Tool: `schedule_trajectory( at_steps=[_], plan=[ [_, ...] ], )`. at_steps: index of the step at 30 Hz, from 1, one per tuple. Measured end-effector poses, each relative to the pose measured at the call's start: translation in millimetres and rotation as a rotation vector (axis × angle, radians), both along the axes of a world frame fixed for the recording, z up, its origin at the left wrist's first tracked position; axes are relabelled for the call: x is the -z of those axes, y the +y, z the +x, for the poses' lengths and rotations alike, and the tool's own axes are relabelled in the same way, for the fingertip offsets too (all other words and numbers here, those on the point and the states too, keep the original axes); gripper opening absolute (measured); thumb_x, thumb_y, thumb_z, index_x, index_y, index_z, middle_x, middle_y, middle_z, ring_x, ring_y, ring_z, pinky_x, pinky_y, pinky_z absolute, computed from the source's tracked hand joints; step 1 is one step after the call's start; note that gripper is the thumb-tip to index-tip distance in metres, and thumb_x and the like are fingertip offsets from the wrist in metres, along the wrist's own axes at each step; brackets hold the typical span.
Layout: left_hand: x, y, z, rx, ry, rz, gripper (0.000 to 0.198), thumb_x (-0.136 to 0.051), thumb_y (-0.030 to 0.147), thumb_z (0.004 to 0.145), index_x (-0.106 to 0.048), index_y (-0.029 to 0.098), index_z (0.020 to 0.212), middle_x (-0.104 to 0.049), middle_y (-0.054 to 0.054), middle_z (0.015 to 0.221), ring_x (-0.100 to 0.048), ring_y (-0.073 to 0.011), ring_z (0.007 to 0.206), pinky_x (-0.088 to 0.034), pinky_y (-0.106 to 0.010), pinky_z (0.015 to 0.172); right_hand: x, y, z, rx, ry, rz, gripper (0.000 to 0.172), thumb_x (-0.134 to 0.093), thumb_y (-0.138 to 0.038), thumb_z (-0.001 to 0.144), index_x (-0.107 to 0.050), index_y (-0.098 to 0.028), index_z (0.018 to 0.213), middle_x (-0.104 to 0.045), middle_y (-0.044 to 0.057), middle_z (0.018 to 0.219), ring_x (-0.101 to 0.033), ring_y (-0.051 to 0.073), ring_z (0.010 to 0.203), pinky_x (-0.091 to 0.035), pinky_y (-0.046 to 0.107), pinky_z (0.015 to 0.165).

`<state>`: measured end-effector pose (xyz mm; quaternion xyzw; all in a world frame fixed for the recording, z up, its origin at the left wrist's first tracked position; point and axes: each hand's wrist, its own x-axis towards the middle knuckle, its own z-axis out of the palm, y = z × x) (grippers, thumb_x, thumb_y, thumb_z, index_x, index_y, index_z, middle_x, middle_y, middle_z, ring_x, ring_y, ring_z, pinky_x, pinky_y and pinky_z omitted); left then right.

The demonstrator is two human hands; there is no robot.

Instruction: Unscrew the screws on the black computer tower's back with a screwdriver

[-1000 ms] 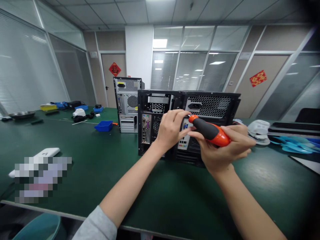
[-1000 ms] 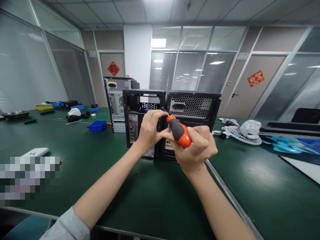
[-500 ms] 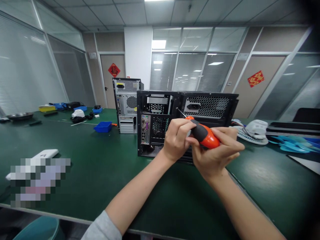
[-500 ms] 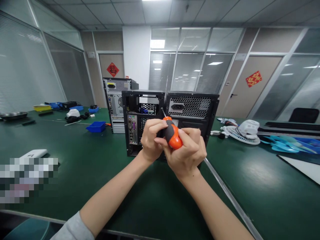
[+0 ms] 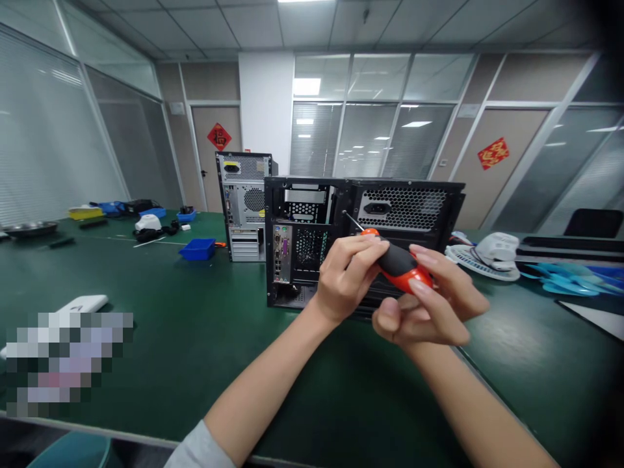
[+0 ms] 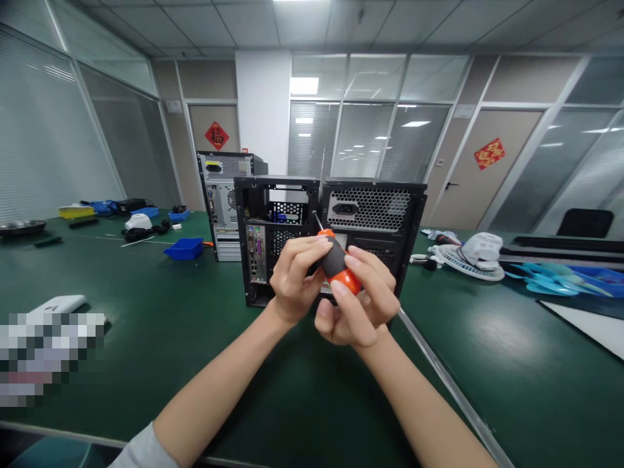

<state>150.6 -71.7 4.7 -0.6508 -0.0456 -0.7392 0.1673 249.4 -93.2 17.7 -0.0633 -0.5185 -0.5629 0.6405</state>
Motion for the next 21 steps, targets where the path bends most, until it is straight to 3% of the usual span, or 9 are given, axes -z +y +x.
schedule_trajectory(
  at_steps=[7,12,21],
  plan=[
    [0.8,5.6,-7.1,-0.056,0.054,0.046,0.031,-0.052,0.016,0.089,-0.049,0.021,0.119,-0.065,-0.004,0.102,-0.063,-0.0147,0.104,-0.056,-0.03,0.088,1.4,1.6,3.9,-0.006,-0.145,-0.124,0.035,-0.046,-0.015,0.081,-0.046,-0.018,0.116,-0.045,0.01,0.126,-0.058,0.025,0.107,-0.061,0.044,0.076],
    [0.7,12.0,-13.1,-0.027,0.124,0.075,0.034,-0.046,0.016,0.092,-0.043,0.023,0.125,-0.066,-0.006,0.11,-0.061,-0.0153,0.11,-0.056,-0.032,0.09,1.2,1.0,4.3,-0.039,-0.213,-0.125,0.028,-0.041,-0.015,0.089,-0.048,-0.016,0.116,-0.046,0.012,0.129,-0.056,0.026,0.114,-0.059,0.047,0.083],
    [2.6,19.2,-20.2,-0.015,0.185,0.1,0.043,-0.042,0.012,0.092,-0.037,0.021,0.134,-0.062,-0.008,0.122,-0.055,-0.0146,0.12,-0.054,-0.032,0.095,1.3,-1.4,7.6,0.002,-0.3,-0.17,0.031,-0.045,-0.006,0.084,-0.049,-0.015,0.114,-0.045,0.016,0.133,-0.053,0.031,0.12,-0.059,0.05,0.081]
  ],
)
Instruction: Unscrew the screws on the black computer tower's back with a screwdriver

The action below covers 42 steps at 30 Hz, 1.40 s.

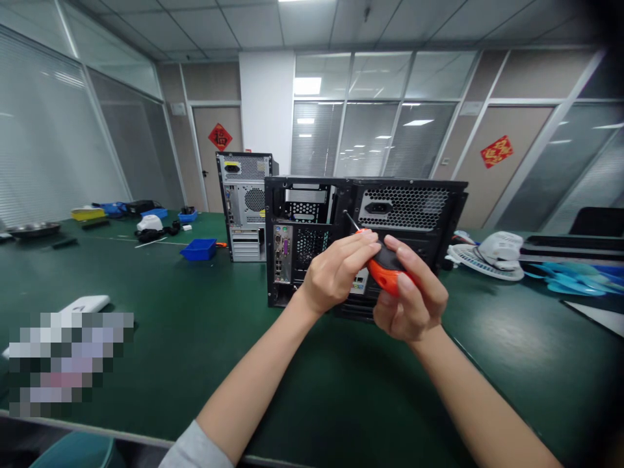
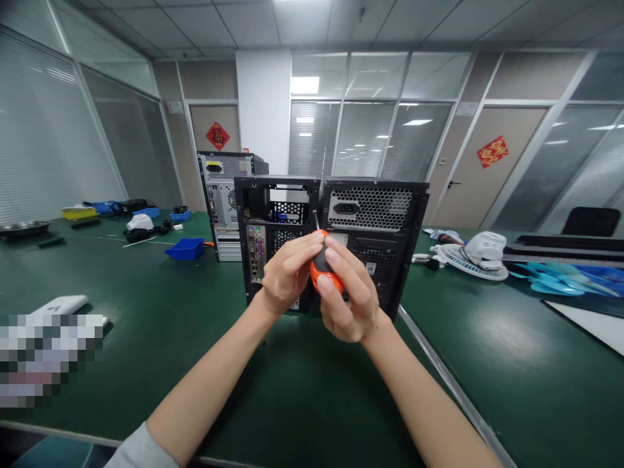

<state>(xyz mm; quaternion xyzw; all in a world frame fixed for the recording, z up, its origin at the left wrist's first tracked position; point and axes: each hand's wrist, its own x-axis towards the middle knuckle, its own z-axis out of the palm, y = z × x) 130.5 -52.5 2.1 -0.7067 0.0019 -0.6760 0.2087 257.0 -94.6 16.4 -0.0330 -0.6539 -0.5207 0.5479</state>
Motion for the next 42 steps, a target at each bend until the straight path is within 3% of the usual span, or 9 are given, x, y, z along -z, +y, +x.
schedule_trajectory(
  at_steps=[10,17,27,42],
  plan=[
    [-8.5,-4.6,-7.3,-0.001,0.094,0.041,0.046,-0.037,0.008,0.092,-0.034,0.013,0.138,-0.06,-0.012,0.123,-0.05,-0.0155,0.125,-0.051,-0.032,0.101,-3.3,-2.0,2.9,0.036,-0.031,-0.005,0.043,-0.052,-0.001,0.081,-0.048,-0.02,0.12,-0.044,0.012,0.137,-0.051,0.033,0.122,-0.06,0.047,0.082],
    [-10.0,-4.3,-7.7,-0.029,0.139,0.033,0.05,-0.033,0.01,0.094,-0.025,0.016,0.143,-0.059,-0.011,0.126,-0.048,-0.0158,0.128,-0.051,-0.035,0.102,-1.4,1.4,5.9,0.093,-0.024,0.044,0.048,-0.051,0.0,0.08,-0.045,-0.019,0.124,-0.041,0.014,0.139,-0.051,0.032,0.122,-0.06,0.047,0.082],
    [-6.3,0.0,-3.4,-0.013,0.142,0.007,0.051,-0.029,0.012,0.096,-0.02,0.021,0.145,-0.056,-0.007,0.131,-0.045,-0.0144,0.13,-0.049,-0.034,0.105,0.2,3.1,9.2,0.067,-0.025,0.033,0.029,-0.055,-0.002,0.08,-0.051,-0.014,0.105,-0.047,0.012,0.134,-0.056,0.03,0.117,-0.061,0.043,0.082],
    [-3.6,4.1,-0.8,-0.011,0.085,0.045,0.043,-0.03,0.012,0.096,-0.03,0.013,0.14,-0.057,-0.011,0.126,-0.047,-0.0154,0.128,-0.05,-0.036,0.101,1.8,1.8,6.7,0.013,0.053,0.046,0.024,-0.056,-0.005,0.082,-0.054,-0.013,0.104,-0.056,0.011,0.122,-0.062,0.028,0.106,-0.063,0.043,0.077]
  ],
)
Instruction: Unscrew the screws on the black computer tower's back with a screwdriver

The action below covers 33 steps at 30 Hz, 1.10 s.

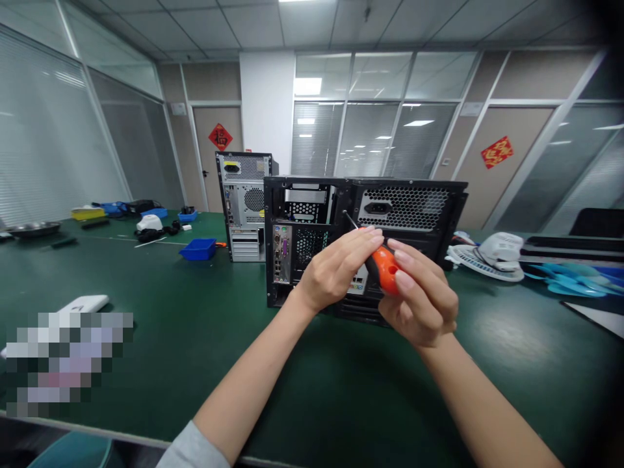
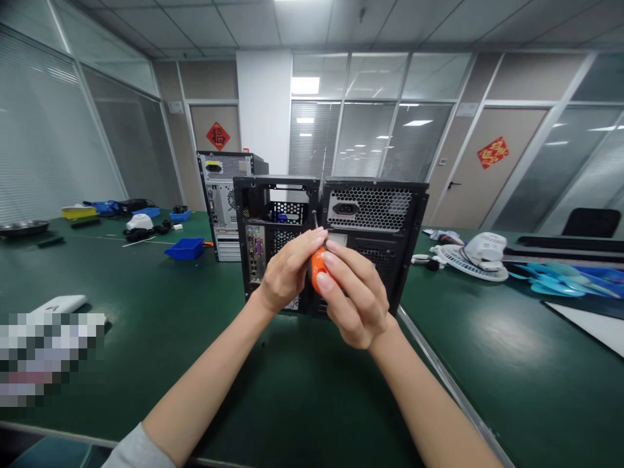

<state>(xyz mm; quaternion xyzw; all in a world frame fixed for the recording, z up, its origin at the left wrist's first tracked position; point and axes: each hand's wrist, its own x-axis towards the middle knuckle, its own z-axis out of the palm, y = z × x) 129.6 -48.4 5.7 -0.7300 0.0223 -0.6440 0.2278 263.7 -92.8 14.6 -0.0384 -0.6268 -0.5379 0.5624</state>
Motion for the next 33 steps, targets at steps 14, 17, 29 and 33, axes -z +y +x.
schedule_trajectory(
  at_steps=[14,17,29,33],
  plan=[
    [-3.9,-4.2,-2.9,-0.13,-0.229,0.088,0.021,-0.048,0.012,0.09,-0.049,0.017,0.111,-0.06,-0.004,0.098,-0.06,-0.0112,0.094,-0.055,-0.027,0.08,-7.7,-9.1,-1.2,0.008,0.024,0.0,0.029,-0.065,-0.004,0.075,-0.055,-0.016,0.1,-0.059,0.007,0.112,-0.066,0.025,0.098,-0.064,0.038,0.07],
    [-2.2,-2.9,-2.6,-0.124,-0.227,0.09,0.021,-0.047,0.011,0.091,-0.049,0.018,0.11,-0.06,-0.003,0.097,-0.06,-0.011,0.093,-0.054,-0.027,0.079,-7.3,-9.5,-1.9,0.014,0.047,-0.01,0.032,-0.066,-0.004,0.075,-0.055,-0.018,0.101,-0.059,0.005,0.112,-0.066,0.024,0.098,-0.064,0.037,0.07],
    [-4.8,-9.5,2.5,-0.067,-0.259,0.083,0.026,-0.051,0.026,0.091,-0.044,0.018,0.114,-0.058,-0.004,0.096,-0.06,-0.0123,0.091,-0.055,-0.028,0.077,-7.0,-17.0,-7.7,0.023,0.085,-0.036,0.03,-0.07,-0.011,0.075,-0.056,-0.018,0.1,-0.062,0.005,0.105,-0.067,0.023,0.092,-0.062,0.035,0.069],
    [-5.0,-17.2,8.0,-0.005,-0.294,0.039,0.026,-0.046,0.031,0.093,-0.045,0.016,0.114,-0.058,-0.005,0.096,-0.059,-0.0134,0.092,-0.054,-0.029,0.078,-6.7,-18.4,-6.8,0.035,0.103,-0.023,0.037,-0.075,-0.011,0.069,-0.056,-0.017,0.101,-0.062,0.005,0.103,-0.067,0.021,0.087,-0.062,0.034,0.067]
  ],
)
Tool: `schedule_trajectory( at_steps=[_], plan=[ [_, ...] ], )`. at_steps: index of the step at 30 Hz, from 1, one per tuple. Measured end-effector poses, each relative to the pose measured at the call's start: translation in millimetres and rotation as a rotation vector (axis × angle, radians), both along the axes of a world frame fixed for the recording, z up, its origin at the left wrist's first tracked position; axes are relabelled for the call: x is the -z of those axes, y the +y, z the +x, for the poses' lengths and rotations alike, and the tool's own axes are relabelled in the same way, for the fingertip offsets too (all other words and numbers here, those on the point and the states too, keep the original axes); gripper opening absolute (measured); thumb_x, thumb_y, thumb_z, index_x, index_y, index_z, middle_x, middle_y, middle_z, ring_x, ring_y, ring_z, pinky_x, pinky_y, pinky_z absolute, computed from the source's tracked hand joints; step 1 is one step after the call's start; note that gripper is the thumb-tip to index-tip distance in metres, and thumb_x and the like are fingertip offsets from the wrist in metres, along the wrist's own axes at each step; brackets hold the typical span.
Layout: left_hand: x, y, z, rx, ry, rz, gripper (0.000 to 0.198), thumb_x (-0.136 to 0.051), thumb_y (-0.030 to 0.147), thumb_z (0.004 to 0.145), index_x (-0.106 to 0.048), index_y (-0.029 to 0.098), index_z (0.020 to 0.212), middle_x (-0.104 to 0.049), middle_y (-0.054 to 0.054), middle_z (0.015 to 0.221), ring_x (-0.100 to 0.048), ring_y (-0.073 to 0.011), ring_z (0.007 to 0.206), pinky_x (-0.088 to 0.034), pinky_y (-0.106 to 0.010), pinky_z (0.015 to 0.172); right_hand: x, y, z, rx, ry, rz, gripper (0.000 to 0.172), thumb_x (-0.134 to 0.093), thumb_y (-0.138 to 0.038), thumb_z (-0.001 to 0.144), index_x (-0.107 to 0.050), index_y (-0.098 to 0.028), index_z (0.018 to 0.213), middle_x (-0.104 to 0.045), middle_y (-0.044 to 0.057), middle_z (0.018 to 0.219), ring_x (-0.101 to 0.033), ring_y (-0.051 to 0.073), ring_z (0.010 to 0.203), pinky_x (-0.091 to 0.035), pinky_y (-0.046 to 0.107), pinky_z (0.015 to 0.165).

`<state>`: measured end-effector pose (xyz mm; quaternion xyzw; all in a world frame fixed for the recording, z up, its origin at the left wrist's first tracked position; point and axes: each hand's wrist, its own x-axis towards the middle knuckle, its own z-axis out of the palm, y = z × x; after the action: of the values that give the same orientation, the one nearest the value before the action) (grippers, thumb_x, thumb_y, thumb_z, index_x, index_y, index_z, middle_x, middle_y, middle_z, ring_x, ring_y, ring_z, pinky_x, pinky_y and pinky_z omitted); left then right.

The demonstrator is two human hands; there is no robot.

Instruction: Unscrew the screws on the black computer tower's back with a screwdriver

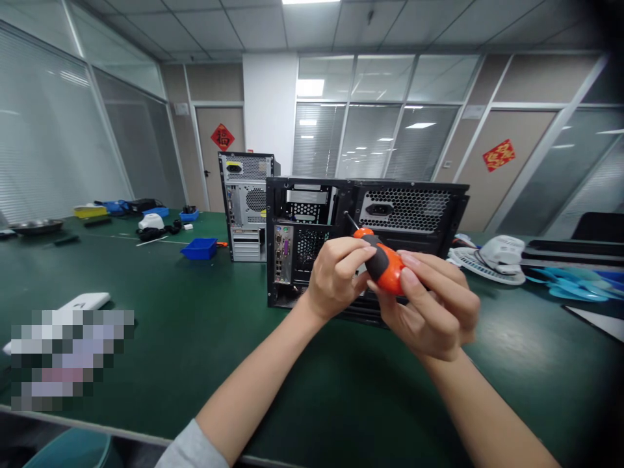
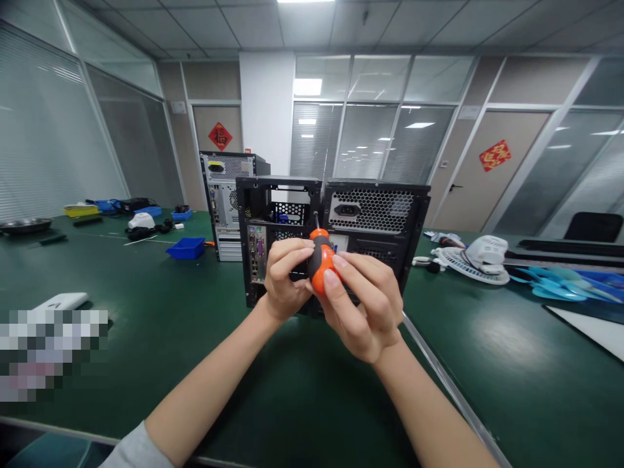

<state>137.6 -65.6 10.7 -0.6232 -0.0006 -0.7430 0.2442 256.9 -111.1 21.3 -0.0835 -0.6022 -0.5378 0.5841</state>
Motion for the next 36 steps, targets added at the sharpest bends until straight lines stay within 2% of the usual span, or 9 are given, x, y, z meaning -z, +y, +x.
schedule_trajectory(
  at_steps=[4,10,15,19,23,29,33,36],
  plan=[
    [2.4,-4.7,6.0,0.027,-0.036,-0.042,0.026,-0.041,0.035,0.095,-0.045,0.017,0.113,-0.058,-0.005,0.097,-0.058,-0.0137,0.094,-0.053,-0.031,0.079,1.1,-2.1,1.6,0.037,0.011,0.006,0.043,-0.077,-0.01,0.066,-0.056,-0.016,0.103,-0.061,0.005,0.098,-0.067,0.021,0.082,-0.061,0.033,0.064],
    [6.5,-9.3,12.0,0.014,-0.083,-0.122,0.029,-0.032,0.041,0.097,-0.044,0.019,0.112,-0.057,-0.005,0.099,-0.058,-0.014,0.095,-0.053,-0.031,0.079,2.0,-4.7,1.0,0.043,0.047,-0.025,0.039,-0.077,-0.02,0.07,-0.055,-0.022,0.102,-0.06,0.002,0.092,-0.066,0.019,0.076,-0.06,0.032,0.06],
    [7.2,-14.5,15.2,0.038,-0.136,-0.168,0.032,-0.029,0.044,0.097,-0.045,0.019,0.107,-0.058,-0.005,0.099,-0.058,-0.0137,0.093,-0.052,-0.031,0.077,2.8,-8.0,1.3,0.039,0.049,-0.085,0.041,-0.077,-0.016,0.067,-0.055,-0.021,0.1,-0.06,0.003,0.093,-0.065,0.019,0.078,-0.059,0.032,0.064],
    [7.0,-16.8,16.8,0.06,-0.158,-0.168,0.033,-0.029,0.044,0.097,-0.047,0.018,0.104,-0.058,-0.005,0.096,-0.058,-0.0132,0.092,-0.052,-0.029,0.077,3.2,-8.6,1.4,0.02,0.047,-0.069,0.042,-0.08,-0.013,0.062,-0.055,-0.02,0.095,-0.059,0.002,0.092,-0.064,0.018,0.077,-0.059,0.032,0.065],
    [6.6,-17.6,17.6,0.062,-0.165,-0.181,0.033,-0.028,0.044,0.097,-0.048,0.018,0.104,-0.057,-0.005,0.095,-0.057,-0.0132,0.092,-0.052,-0.029,0.077,2.8,-7.4,0.5,0.018,0.066,-0.073,0.04,-0.08,-0.017,0.064,-0.055,-0.022,0.094,-0.059,0.001,0.09,-0.064,0.017,0.075,-0.059,0.032,0.065],
    [4.5,-16.2,14.4,0.029,-0.106,-0.157,0.038,-0.027,0.046,0.096,-0.05,0.017,0.103,-0.056,-0.005,0.092,-0.056,-0.014,0.087,-0.052,-0.029,0.075,2.1,-6.1,-1.1,-0.008,0.081,-0.072,0.044,-0.08,-0.017,0.064,-0.055,-0.022,0.1,-0.059,0.002,0.089,-0.064,0.018,0.073,-0.059,0.032,0.064],
    [2.5,-15.3,10.2,-0.008,-0.088,-0.144,0.039,-0.028,0.049,0.095,-0.051,0.018,0.101,-0.057,-0.005,0.091,-0.057,-0.0139,0.088,-0.054,-0.029,0.075,0.7,-5.2,-1.3,0.001,0.081,-0.067,0.04,-0.076,-0.019,0.07,-0.055,-0.024,0.104,-0.059,0.002,0.091,-0.064,0.017,0.074,-0.058,0.031,0.063],
    [0.2,-16.5,6.9,-0.033,-0.096,-0.142,0.032,-0.034,0.044,0.095,-0.051,0.018,0.101,-0.058,-0.005,0.09,-0.059,-0.014,0.088,-0.054,-0.029,0.074,-1.1,-4.7,-0.8,0.043,0.057,-0.054,0.039,-0.074,-0.019,0.072,-0.055,-0.023,0.106,-0.058,0.003,0.092,-0.064,0.017,0.075,-0.057,0.03,0.063]
  ],
)
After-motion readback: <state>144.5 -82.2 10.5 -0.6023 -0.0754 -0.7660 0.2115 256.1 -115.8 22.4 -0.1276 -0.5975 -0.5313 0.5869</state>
